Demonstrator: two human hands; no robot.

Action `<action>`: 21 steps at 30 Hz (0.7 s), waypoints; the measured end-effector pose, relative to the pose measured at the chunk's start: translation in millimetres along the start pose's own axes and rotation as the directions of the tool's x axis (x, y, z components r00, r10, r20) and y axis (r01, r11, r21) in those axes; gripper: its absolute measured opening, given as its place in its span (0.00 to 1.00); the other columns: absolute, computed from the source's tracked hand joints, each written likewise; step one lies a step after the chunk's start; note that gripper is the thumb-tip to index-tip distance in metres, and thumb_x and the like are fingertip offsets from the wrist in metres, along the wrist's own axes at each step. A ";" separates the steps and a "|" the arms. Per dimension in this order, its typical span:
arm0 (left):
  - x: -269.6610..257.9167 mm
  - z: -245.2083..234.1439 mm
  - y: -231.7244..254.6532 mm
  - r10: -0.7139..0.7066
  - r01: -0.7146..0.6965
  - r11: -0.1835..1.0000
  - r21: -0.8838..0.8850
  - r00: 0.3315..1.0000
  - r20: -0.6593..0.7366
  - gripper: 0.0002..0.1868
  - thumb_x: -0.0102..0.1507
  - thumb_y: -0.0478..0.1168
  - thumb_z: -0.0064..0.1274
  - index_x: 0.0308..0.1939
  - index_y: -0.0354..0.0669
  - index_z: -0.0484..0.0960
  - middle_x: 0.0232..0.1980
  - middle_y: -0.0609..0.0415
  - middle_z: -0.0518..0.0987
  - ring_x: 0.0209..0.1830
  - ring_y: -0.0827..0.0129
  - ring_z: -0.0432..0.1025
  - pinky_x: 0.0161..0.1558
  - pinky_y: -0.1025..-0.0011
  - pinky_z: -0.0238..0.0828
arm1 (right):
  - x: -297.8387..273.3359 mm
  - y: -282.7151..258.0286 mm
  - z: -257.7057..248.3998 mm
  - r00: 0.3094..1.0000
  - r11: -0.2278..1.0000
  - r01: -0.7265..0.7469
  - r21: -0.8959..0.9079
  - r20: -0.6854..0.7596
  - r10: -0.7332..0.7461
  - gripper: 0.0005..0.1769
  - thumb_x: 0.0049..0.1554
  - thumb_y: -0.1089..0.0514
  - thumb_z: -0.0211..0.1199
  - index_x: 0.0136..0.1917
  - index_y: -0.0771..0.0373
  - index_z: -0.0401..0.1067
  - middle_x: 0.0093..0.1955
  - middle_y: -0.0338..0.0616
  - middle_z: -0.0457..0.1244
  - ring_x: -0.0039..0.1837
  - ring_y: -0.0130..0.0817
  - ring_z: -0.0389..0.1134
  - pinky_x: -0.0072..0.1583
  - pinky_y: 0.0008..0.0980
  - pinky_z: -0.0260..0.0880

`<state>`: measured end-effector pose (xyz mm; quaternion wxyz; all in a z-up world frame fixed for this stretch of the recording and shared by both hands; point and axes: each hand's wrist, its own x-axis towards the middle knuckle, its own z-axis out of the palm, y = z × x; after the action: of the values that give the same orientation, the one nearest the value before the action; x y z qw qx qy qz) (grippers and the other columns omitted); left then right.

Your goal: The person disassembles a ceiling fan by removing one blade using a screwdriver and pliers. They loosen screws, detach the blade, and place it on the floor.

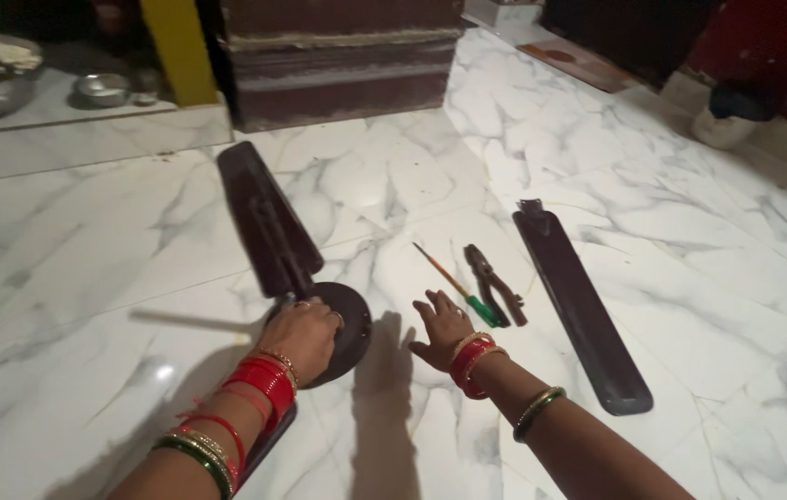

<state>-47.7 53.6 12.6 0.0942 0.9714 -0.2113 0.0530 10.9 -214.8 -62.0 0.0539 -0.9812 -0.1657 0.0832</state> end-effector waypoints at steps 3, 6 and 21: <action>-22.3 -6.9 -14.3 -0.203 0.207 0.978 -0.032 0.974 0.099 0.13 0.64 0.34 0.46 0.50 0.45 0.82 0.48 0.48 0.83 0.53 0.55 0.76 0.61 0.59 0.72 | -4.1 -25.5 -0.2 0.994 0.994 0.108 0.021 -0.003 -0.108 0.44 0.53 0.43 0.69 0.76 0.57 0.54 0.80 0.56 0.45 0.81 0.54 0.46 0.77 0.48 0.52; -41.2 -13.9 -30.3 -0.263 0.259 0.965 0.050 0.956 0.128 0.12 0.64 0.39 0.51 0.49 0.46 0.84 0.55 0.50 0.80 0.56 0.54 0.73 0.63 0.59 0.68 | -6.8 -55.5 -1.7 0.986 0.984 0.164 0.072 0.020 -0.166 0.43 0.53 0.44 0.69 0.75 0.56 0.56 0.79 0.55 0.48 0.79 0.54 0.50 0.75 0.47 0.54; -52.2 42.4 -51.9 -0.350 0.335 0.936 0.108 0.854 0.385 0.49 0.58 0.60 0.63 0.73 0.38 0.59 0.69 0.43 0.69 0.66 0.52 0.68 0.66 0.60 0.66 | 15.1 -117.6 0.8 0.992 0.974 0.126 0.190 -0.013 -0.125 0.44 0.54 0.49 0.64 0.76 0.67 0.52 0.74 0.63 0.55 0.77 0.55 0.56 0.77 0.43 0.57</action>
<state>-70.4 112.2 -44.6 0.0391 0.9852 -0.0485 -0.1597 -12.4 -99.2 -49.3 0.1526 -0.9592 -0.2186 0.0946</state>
